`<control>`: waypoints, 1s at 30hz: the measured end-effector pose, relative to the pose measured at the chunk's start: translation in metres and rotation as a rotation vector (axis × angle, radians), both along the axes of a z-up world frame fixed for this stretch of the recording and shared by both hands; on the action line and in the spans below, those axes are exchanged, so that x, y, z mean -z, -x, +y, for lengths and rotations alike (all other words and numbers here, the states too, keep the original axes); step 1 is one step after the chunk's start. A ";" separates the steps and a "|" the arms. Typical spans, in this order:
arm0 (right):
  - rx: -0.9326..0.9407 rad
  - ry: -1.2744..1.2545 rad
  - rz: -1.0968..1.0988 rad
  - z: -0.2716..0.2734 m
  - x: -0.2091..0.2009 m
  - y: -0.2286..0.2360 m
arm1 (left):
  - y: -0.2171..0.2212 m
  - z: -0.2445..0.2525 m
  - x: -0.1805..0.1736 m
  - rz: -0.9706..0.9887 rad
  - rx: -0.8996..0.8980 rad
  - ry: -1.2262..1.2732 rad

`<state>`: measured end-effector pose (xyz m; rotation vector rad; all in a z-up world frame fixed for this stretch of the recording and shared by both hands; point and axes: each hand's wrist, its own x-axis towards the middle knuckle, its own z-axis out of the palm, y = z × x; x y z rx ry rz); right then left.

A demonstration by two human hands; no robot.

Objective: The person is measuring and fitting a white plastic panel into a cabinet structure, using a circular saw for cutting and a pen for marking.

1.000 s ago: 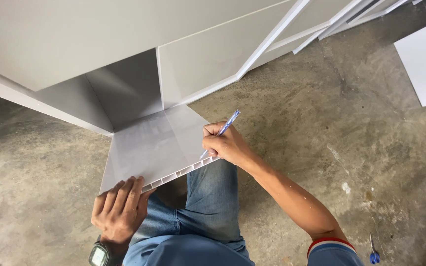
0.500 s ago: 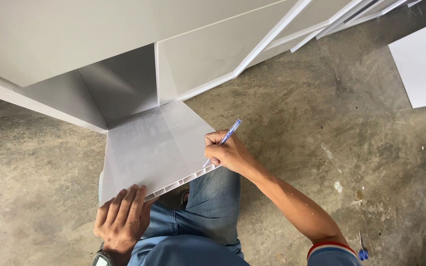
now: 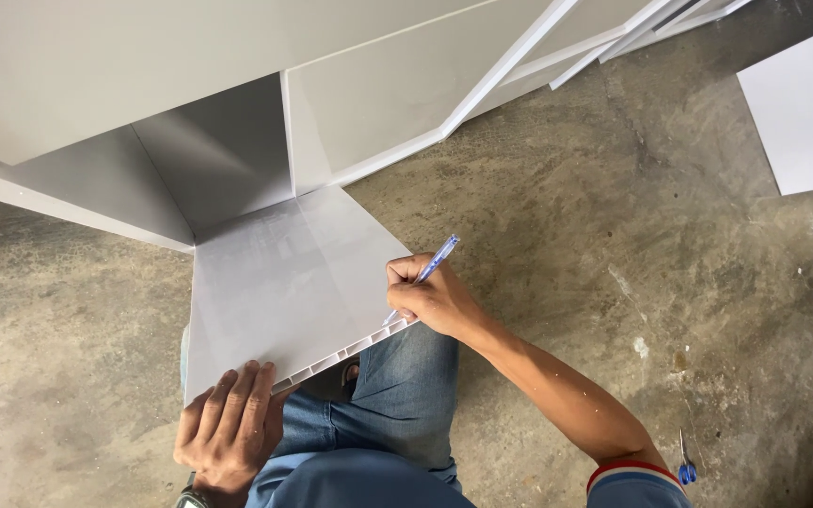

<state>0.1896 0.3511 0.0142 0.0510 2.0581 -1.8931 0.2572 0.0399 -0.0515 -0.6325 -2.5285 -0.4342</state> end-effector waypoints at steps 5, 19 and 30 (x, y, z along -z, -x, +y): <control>-0.015 -0.036 -0.007 0.000 0.003 -0.002 | -0.003 -0.001 0.003 -0.008 -0.015 0.013; 0.006 -0.046 -0.018 0.000 0.004 -0.002 | -0.007 -0.002 0.011 -0.006 -0.012 0.028; 0.029 -0.011 -0.081 -0.003 0.001 -0.003 | -0.007 0.000 0.005 -0.003 -0.005 0.011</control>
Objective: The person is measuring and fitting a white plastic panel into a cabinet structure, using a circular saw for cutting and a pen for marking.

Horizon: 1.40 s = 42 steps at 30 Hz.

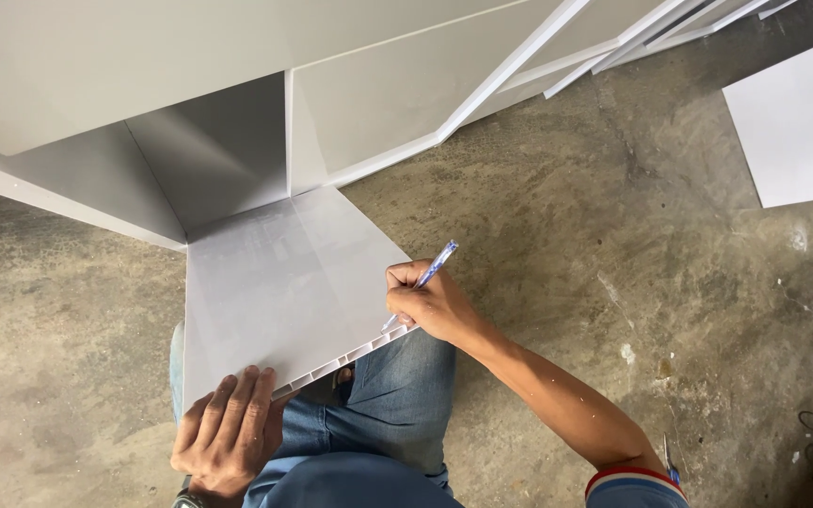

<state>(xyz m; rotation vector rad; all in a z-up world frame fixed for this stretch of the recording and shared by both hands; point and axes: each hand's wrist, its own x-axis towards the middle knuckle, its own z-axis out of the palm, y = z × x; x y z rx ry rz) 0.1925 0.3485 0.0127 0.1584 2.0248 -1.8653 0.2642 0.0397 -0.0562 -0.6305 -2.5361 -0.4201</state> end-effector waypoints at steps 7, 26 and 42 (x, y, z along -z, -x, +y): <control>0.002 0.011 0.043 0.001 0.002 -0.001 | 0.000 0.000 0.001 0.008 -0.005 0.009; -0.094 0.132 -0.017 0.025 0.038 -0.003 | 0.002 0.000 -0.002 0.012 0.002 -0.010; 0.146 -0.354 -0.272 0.066 0.110 0.038 | -0.008 -0.024 -0.001 -0.417 -0.217 -0.717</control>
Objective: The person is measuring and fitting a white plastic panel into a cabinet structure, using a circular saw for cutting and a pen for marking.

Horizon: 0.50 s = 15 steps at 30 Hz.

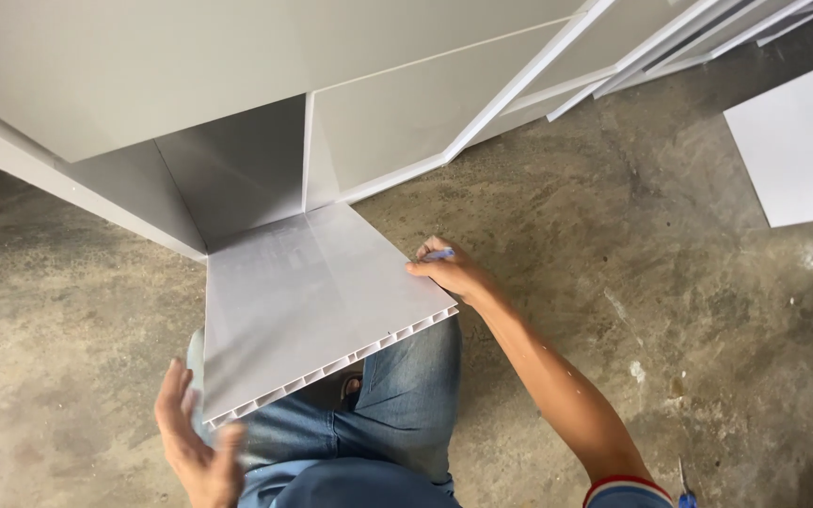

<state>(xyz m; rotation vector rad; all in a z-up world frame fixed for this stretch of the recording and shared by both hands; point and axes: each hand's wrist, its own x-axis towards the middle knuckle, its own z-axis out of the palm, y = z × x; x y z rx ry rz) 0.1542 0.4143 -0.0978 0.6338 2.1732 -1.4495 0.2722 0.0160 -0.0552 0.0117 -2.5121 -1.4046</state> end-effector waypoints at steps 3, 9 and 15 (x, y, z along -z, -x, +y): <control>-0.046 -0.094 -0.040 -0.019 -0.019 0.013 | 0.020 -0.004 -0.008 -0.309 0.033 -0.742; -0.108 0.020 0.022 -0.029 0.011 0.030 | 0.042 -0.038 0.026 -0.597 0.078 -1.339; -0.017 0.036 0.016 -0.013 0.038 0.034 | 0.090 -0.030 0.100 -0.701 0.082 -1.376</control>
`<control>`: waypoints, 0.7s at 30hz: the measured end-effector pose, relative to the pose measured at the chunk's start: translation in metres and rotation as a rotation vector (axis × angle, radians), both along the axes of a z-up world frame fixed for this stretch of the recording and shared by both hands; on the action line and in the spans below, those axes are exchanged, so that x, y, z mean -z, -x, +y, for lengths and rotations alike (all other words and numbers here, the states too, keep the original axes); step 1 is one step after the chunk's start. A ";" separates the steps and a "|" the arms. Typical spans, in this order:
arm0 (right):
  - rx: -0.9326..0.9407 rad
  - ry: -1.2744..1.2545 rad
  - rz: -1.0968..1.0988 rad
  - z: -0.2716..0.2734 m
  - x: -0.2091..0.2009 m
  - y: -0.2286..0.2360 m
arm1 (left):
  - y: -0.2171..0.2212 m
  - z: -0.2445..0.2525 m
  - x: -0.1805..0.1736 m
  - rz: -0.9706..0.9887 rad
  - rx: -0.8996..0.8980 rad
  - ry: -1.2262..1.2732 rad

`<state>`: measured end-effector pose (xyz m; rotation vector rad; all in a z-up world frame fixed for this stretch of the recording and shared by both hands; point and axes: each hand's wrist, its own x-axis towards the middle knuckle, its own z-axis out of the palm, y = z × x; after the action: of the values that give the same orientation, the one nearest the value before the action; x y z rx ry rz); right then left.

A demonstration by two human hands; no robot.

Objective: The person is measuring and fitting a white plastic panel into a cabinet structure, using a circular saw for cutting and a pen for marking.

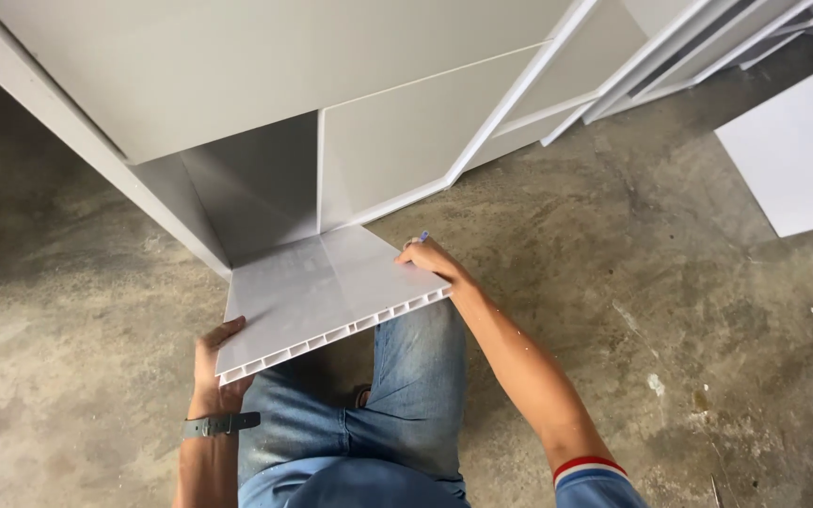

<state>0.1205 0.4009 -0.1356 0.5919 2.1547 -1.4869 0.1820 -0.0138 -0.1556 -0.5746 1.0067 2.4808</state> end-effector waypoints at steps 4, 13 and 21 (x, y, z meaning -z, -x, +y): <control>0.115 -0.036 0.074 0.028 -0.022 -0.009 | 0.001 0.029 -0.014 -0.116 0.024 0.009; 0.121 -0.157 0.067 0.047 -0.067 -0.057 | -0.018 0.041 -0.023 -0.097 0.075 -0.012; 0.169 -0.163 0.170 0.065 -0.076 -0.086 | -0.018 0.050 -0.044 -0.101 0.097 -0.047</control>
<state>0.2064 0.4660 -0.0594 0.7438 2.4270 -1.5049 0.2003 0.0361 -0.1114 -0.6154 0.9128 2.3593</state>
